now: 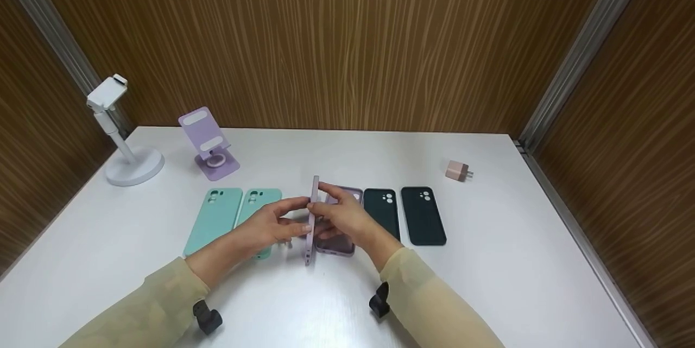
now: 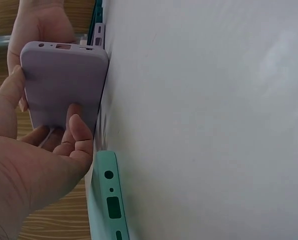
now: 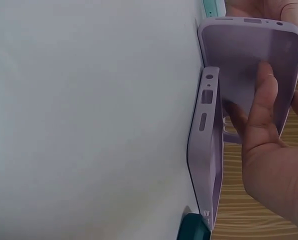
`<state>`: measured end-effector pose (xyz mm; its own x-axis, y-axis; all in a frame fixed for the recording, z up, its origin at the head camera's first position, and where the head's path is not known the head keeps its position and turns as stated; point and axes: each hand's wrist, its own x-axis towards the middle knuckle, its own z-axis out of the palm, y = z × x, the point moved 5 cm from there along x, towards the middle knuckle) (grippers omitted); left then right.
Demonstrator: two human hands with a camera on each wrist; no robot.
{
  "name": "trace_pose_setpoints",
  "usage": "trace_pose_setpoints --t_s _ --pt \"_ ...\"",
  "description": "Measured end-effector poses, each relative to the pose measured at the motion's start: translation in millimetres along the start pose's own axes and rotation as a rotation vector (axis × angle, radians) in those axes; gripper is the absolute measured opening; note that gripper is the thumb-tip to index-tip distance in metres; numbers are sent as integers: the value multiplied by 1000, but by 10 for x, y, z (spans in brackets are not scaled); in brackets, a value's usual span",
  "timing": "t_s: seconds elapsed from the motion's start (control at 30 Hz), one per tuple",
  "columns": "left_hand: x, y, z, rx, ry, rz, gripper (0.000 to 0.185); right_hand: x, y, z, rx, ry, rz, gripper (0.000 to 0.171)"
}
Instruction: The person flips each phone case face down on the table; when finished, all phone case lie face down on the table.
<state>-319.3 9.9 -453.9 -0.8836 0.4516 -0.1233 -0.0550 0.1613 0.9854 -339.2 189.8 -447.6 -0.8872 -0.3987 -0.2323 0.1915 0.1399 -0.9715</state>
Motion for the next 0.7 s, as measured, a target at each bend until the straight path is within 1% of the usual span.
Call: trace_pose_setpoints --t_s 0.17,0.3,0.43,0.6,0.7 --pt "-4 -6 10 2 12 4 74 -6 3 -8 23 38 6 74" --pt "-17 -9 2 14 32 2 74 -17 -13 -14 37 54 -7 71" --pt "-28 21 -23 31 62 -6 76 -43 -52 -9 59 55 -27 69" --pt "-40 78 -85 62 105 -17 77 -88 -129 16 124 47 -63 69" --pt "-47 102 -136 51 128 -11 76 -104 -173 39 170 34 -83 68"
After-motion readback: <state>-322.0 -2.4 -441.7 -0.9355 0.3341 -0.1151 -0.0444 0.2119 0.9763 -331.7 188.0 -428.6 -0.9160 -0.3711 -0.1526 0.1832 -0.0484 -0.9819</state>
